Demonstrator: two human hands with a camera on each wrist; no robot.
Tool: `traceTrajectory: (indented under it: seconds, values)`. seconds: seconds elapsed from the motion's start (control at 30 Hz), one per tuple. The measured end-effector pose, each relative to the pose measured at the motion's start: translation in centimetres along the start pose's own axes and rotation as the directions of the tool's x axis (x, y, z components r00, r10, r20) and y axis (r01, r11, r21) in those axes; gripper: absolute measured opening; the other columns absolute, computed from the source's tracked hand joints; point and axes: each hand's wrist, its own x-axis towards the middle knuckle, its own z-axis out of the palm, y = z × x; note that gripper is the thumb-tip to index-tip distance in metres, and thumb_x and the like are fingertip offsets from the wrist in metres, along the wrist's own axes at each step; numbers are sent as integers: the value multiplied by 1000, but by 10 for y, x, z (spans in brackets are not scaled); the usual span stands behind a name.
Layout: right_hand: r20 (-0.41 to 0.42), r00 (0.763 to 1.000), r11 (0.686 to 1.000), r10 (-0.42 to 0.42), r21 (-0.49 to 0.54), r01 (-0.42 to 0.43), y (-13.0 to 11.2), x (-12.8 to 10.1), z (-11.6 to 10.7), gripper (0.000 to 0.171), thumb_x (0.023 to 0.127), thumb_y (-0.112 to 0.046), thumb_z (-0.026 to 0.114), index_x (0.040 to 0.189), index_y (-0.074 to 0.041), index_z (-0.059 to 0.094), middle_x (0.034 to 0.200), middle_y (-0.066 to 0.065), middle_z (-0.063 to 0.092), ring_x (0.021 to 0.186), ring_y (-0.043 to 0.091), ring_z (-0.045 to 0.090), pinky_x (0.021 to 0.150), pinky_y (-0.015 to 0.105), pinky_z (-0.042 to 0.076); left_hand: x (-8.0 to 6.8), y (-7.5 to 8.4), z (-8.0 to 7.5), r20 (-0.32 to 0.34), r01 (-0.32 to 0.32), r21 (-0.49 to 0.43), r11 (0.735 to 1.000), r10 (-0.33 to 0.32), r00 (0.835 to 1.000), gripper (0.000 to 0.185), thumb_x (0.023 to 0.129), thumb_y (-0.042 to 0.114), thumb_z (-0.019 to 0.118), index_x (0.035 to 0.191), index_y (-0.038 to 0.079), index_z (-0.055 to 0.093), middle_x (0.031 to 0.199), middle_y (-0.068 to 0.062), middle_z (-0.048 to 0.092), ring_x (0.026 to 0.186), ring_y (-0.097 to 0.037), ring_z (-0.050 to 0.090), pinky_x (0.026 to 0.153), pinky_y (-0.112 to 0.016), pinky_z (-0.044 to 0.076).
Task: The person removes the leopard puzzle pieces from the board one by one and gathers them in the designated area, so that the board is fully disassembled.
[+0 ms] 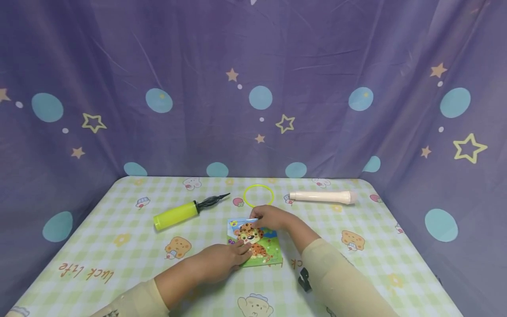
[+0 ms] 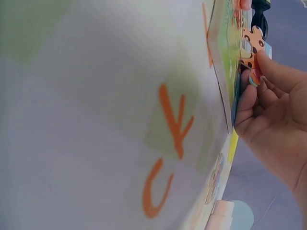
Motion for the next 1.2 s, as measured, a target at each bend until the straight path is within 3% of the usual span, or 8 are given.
traceTrajectory:
  seconds: [0.17, 0.6, 0.9, 1.1, 1.2]
  values:
    - [-2, 1000, 999, 20, 26, -20, 2, 2, 1, 8, 96, -21, 64, 94, -14, 62, 77, -3, 55, 70, 13, 49, 68, 30, 43, 0, 1, 0, -1, -3, 13, 1000, 4, 1000, 49, 102, 27, 51, 150, 20, 43, 158, 0, 37, 143, -22, 38, 107, -33, 46]
    - [10, 1000, 1000, 26, -1, -26, 3, 3, 3, 7, 98, -22, 61, 97, -15, 60, 78, -3, 54, 70, 14, 48, 67, 30, 43, 1, 2, -1, 10, 29, -11, 1000, -29, 1000, 48, 102, 28, 52, 149, 23, 44, 157, 2, 37, 142, -20, 40, 105, -33, 48]
    - [48, 999, 984, 4, 179, -13, 5, -1, -3, 8, 94, -17, 66, 96, -11, 60, 87, -3, 59, 79, 13, 51, 76, 29, 44, 2, 2, -2, 10, 39, -31, 999, -39, 999, 47, 102, 27, 51, 149, 23, 45, 157, 3, 37, 143, -20, 39, 104, -34, 48]
    - [65, 997, 915, 28, 401, -52, 13, -1, -5, 12, 97, -16, 61, 101, -8, 52, 84, 1, 58, 77, 17, 51, 75, 31, 44, 2, 2, -2, 3, 37, -27, 999, -37, 999, 48, 102, 26, 52, 149, 23, 45, 157, 2, 37, 142, -21, 39, 105, -35, 47]
    - [58, 998, 899, 34, 435, -56, 15, -1, -5, 13, 97, -17, 62, 101, -8, 53, 86, 1, 61, 80, 18, 56, 78, 31, 47, 1, 2, -3, 7, 40, -29, 999, -40, 999, 48, 102, 26, 52, 149, 23, 45, 157, 2, 37, 143, -21, 39, 105, -35, 47]
